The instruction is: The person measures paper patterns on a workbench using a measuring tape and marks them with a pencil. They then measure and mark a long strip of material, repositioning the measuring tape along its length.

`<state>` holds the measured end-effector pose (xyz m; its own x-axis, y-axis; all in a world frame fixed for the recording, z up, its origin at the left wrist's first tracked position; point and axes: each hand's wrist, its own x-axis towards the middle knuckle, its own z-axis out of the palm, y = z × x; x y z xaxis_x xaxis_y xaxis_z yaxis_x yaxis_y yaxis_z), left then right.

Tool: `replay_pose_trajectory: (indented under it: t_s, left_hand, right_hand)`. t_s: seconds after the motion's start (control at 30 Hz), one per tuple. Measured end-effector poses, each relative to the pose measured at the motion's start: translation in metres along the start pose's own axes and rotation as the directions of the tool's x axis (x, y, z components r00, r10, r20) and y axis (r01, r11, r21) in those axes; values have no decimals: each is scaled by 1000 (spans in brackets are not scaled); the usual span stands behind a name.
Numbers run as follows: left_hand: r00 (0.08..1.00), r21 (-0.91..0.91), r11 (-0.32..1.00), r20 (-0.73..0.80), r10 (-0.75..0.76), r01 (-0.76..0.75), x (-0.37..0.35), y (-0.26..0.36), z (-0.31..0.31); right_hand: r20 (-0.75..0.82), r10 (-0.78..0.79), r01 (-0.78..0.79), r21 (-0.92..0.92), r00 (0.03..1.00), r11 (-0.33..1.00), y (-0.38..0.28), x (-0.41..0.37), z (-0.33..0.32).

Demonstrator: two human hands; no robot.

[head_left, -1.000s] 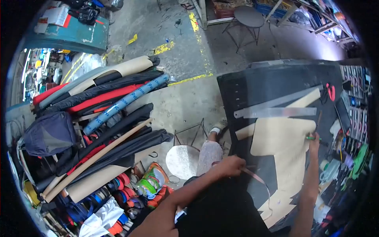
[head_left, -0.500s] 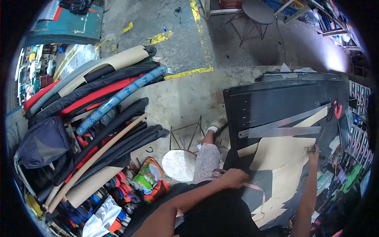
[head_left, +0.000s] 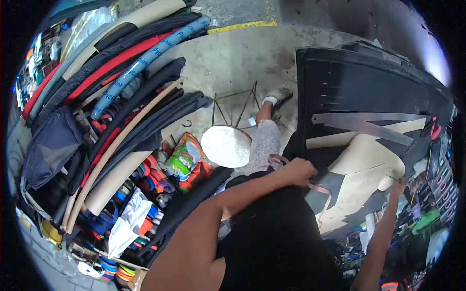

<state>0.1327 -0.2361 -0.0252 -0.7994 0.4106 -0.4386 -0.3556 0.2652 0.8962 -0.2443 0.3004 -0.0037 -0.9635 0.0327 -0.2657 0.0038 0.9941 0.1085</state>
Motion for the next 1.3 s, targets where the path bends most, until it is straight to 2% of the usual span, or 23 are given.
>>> replay_pose_trajectory:
  t_s: [0.1, 0.13, 0.23, 0.33, 0.4, 0.5, 0.53, 0.63, 0.67, 0.7, 0.73, 0.77, 0.8, 0.83, 0.87, 0.9, 0.93, 0.97, 1.07, 1.13, 1.17, 1.23, 1.3]
  left_hand:
    - [1000, -2, 1000, 6, 8, -8, 0, -2, 4]
    - [1000, 20, 1000, 5, 7, -8, 1, 0, 1]
    - [1000, 56, 998, 4, -5, 5, 1, 5, -3]
    - [999, 38, 998, -13, 42, -41, 0, 6, -5]
    - [999, 54, 998, -36, 33, -31, 4, 1, -2]
    - [998, 52, 999, -56, 20, -17, 1, 4, 19]
    - [998, 49, 999, -60, 23, -20, 1, 4, 20]
    - [997, 58, 998, -74, 32, -27, 3, -7, 13]
    - [997, 56, 998, -84, -3, 8, 1, -12, 13]
    - [996, 52, 998, -81, -27, 32, -1, -13, 16]
    - [997, 49, 999, -71, -19, 23, 3, -5, 20]
    - [998, 47, 999, -69, -11, 14, 5, -3, 26]
    - [998, 57, 998, -67, 8, -4, 4, -9, 25]
    - [996, 47, 998, -87, 33, -29, 3, -6, 20]
    - [994, 34, 999, -105, 43, -40, 0, -4, 17]
    - [994, 26, 998, -99, 53, -50, -1, -5, 15]
    - [994, 19, 999, -95, 49, -48, -2, -5, 15]
    - [994, 35, 996, -78, 80, -77, -2, -2, 14]
    - [998, 78, 997, -55, 27, -22, -1, 2, 9]
    - [997, 89, 994, -45, 69, -64, 1, 0, 8]
    - [995, 74, 994, -53, 80, -76, 1, 0, 9]
    - [991, 84, 989, -36, 126, -123, 4, 1, 9]
    - [992, 120, 985, -18, 129, -126, 5, 5, 3]
  right_hand:
    - [-124, -82, 57, -192, 989, 980, 67, 5, 8]
    - [-118, -83, 60, -187, 990, 981, 55, -4, 2]
    - [-115, 169, -188, -171, 979, 967, 20, -38, -32]
    - [-38, 218, -221, -128, 975, 967, 63, -51, -35]
    - [-4, 232, -231, -106, 973, 967, 66, -49, -23]
    - [-6, 386, -351, -428, 923, 833, 69, -61, -17]
    - [-3, 383, -346, -436, 924, 831, 74, -63, -10]
    - [-139, 347, -373, -409, 927, 833, 86, -62, 31]
    - [-48, 392, -394, -188, 919, 900, 94, -62, 47]
    - [29, 215, -195, -319, 976, 928, 104, -71, 62]
    - [106, 29, 19, -426, 994, 905, 114, -79, 77]
    - [330, -257, 418, -739, 908, 529, 123, -74, 82]
    - [163, -605, 499, -746, 780, 442, 129, -70, 83]
    - [47, -456, 389, -604, 889, 696, 85, -83, 81]
    - [-89, -193, 153, -334, 977, 930, 33, -105, 73]
    - [-137, 13, -26, -91, 990, 995, -16, -123, 60]
    - [-149, 114, -107, 52, 982, 993, -67, -141, 46]
    - [-152, 106, -89, 115, 983, 989, -95, -152, 37]
    - [-174, 128, -86, 231, 976, 969, -181, -193, 11]
    - [-171, 109, -48, 325, 979, 944, -229, -218, -8]
    - [-166, 85, -16, 378, 982, 926, -245, -229, -15]
    - [-261, 31, 70, 369, 965, 927, -251, -253, 8]
    - [-194, 0, 73, 371, 981, 926, -277, -280, -3]
